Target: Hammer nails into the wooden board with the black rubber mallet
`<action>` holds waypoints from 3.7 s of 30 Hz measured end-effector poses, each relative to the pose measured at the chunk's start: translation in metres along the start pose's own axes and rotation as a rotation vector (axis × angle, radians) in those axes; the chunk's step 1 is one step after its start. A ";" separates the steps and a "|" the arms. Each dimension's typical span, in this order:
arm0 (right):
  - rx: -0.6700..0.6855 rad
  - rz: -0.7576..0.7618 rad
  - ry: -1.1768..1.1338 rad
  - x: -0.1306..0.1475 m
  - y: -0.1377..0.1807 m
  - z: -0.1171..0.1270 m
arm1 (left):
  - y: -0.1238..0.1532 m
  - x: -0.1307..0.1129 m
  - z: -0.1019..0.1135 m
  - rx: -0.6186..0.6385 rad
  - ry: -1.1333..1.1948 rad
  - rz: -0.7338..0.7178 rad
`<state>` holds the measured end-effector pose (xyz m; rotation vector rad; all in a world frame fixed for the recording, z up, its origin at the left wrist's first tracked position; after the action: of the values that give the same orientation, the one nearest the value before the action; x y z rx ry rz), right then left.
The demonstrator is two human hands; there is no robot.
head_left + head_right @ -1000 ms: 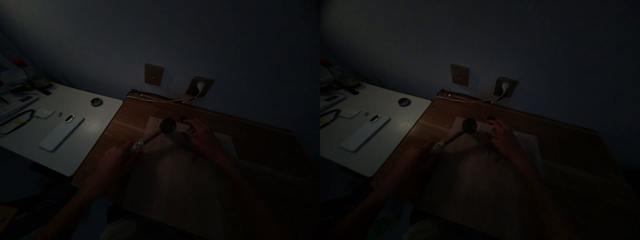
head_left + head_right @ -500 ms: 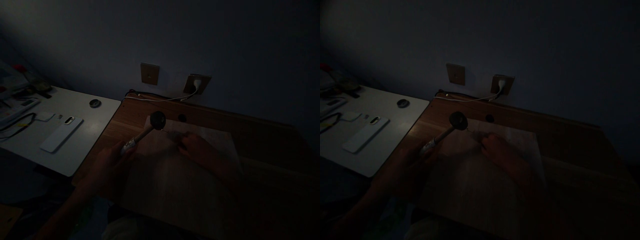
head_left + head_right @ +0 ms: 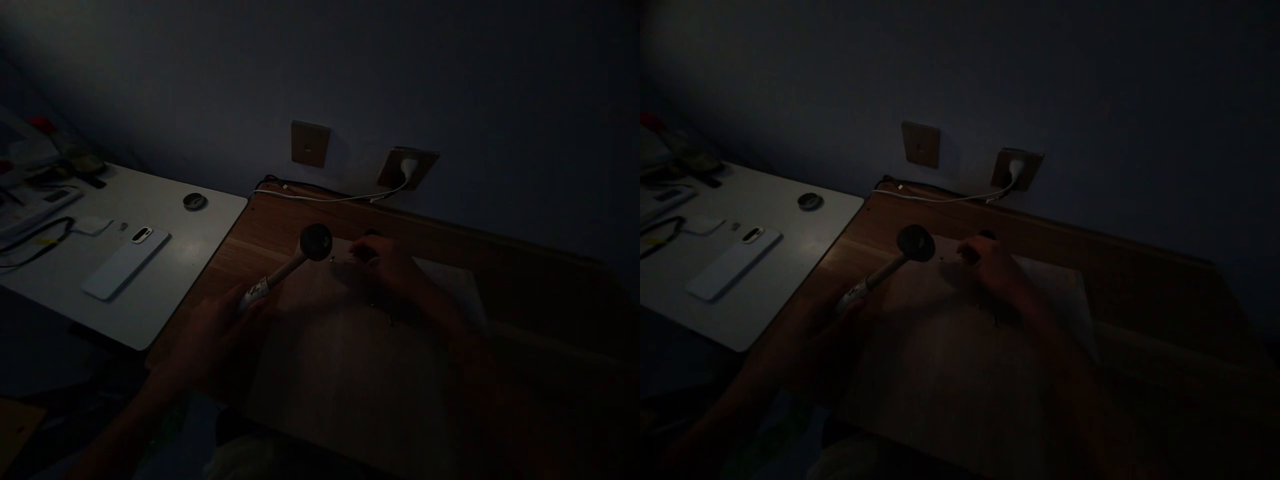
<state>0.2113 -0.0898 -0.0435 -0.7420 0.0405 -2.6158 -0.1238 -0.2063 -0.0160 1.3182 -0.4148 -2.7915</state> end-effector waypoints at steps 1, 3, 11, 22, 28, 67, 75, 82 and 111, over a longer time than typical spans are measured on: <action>0.023 0.021 0.023 0.000 -0.002 -0.003 | 0.000 0.001 0.000 0.004 0.001 0.006; 0.052 0.057 0.075 0.003 -0.003 -0.008 | 0.001 0.003 0.001 0.008 0.006 0.009; 0.078 0.135 0.217 0.010 -0.002 -0.016 | 0.000 0.008 0.001 0.011 0.034 0.004; 0.012 0.060 0.264 0.007 0.000 -0.021 | -0.002 -0.001 -0.007 0.028 0.088 -0.009; -0.066 0.112 0.180 -0.005 0.009 -0.018 | -0.015 -0.013 -0.015 0.049 -0.087 -0.039; -0.103 0.008 0.055 -0.015 0.027 -0.009 | -0.014 -0.010 -0.018 0.046 0.118 -0.028; -0.087 -0.023 0.122 -0.009 0.025 -0.015 | -0.016 -0.013 -0.020 0.031 0.035 -0.026; -0.110 -0.095 0.108 -0.012 0.030 -0.014 | -0.023 -0.031 -0.029 0.100 -0.144 -0.058; -0.038 -0.054 0.005 -0.020 0.037 0.019 | -0.018 -0.030 -0.026 0.049 0.034 -0.023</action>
<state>0.2505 -0.1140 -0.0422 -0.7592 0.0723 -2.6750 -0.0827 -0.1911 -0.0136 1.3866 -0.4724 -2.7908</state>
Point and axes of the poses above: each hand's wrist, its own y-axis away from the middle knuckle, its own z-axis out of the back of the hand, x = y × z, the point moved 1 cm from there along -y, towards the middle knuckle, and after that the axes turned 12 degrees about y, right-handed, at the moved point
